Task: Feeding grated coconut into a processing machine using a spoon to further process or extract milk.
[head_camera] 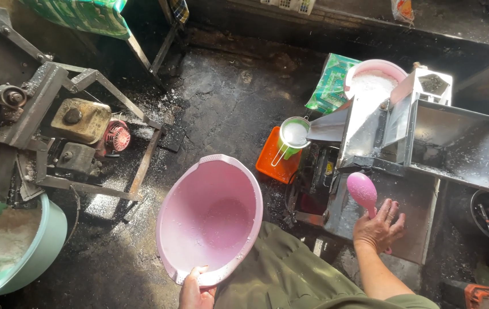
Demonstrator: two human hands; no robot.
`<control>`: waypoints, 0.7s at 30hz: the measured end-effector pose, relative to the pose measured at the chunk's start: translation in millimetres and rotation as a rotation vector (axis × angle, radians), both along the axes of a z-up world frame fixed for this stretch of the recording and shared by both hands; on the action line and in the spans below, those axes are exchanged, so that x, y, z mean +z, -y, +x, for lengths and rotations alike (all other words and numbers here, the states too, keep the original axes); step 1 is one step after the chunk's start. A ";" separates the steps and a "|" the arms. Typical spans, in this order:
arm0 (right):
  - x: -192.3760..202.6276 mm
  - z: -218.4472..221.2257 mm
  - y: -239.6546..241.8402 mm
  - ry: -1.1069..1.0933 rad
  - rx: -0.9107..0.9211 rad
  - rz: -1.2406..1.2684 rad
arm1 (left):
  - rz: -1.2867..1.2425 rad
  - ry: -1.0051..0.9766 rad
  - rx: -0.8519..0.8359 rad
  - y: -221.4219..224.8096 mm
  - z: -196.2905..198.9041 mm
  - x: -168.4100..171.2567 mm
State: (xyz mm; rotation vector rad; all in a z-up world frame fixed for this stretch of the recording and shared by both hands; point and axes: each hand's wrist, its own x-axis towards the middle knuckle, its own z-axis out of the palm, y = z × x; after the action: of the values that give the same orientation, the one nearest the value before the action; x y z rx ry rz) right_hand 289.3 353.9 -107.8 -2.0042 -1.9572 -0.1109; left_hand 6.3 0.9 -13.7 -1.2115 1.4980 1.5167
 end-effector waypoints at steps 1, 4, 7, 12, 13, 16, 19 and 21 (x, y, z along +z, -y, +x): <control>0.7 -0.5 0.7 0.002 0.001 -0.001 | -0.001 0.002 0.001 -2.2 0.1 10.8; 1.7 -1.6 0.9 0.004 -0.009 -0.011 | 0.068 0.078 0.038 -5.1 0.0 19.5; 1.5 -0.9 -0.3 0.023 0.007 0.018 | 0.150 0.055 0.096 1.0 3.3 -12.7; 1.5 -0.8 0.3 0.028 0.007 0.027 | 0.052 0.023 0.125 10.4 6.7 -38.9; 0.0 -0.4 0.5 0.023 0.005 0.027 | 0.052 0.018 0.123 11.7 6.6 -40.6; -1.4 1.3 -0.5 0.025 0.000 0.019 | 0.097 0.005 0.110 9.3 7.1 -35.5; -1.5 0.3 1.6 0.039 0.027 0.052 | 0.017 -0.004 0.168 -0.5 7.1 -5.0; -0.9 0.3 1.0 0.043 0.007 0.038 | -0.011 0.008 0.131 -9.3 9.0 22.4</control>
State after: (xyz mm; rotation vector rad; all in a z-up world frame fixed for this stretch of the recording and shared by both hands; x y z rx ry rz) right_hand 289.6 352.8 -108.7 -1.9865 -1.9726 -0.1895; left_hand 15.3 10.2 8.7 -1.3429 1.4476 1.5881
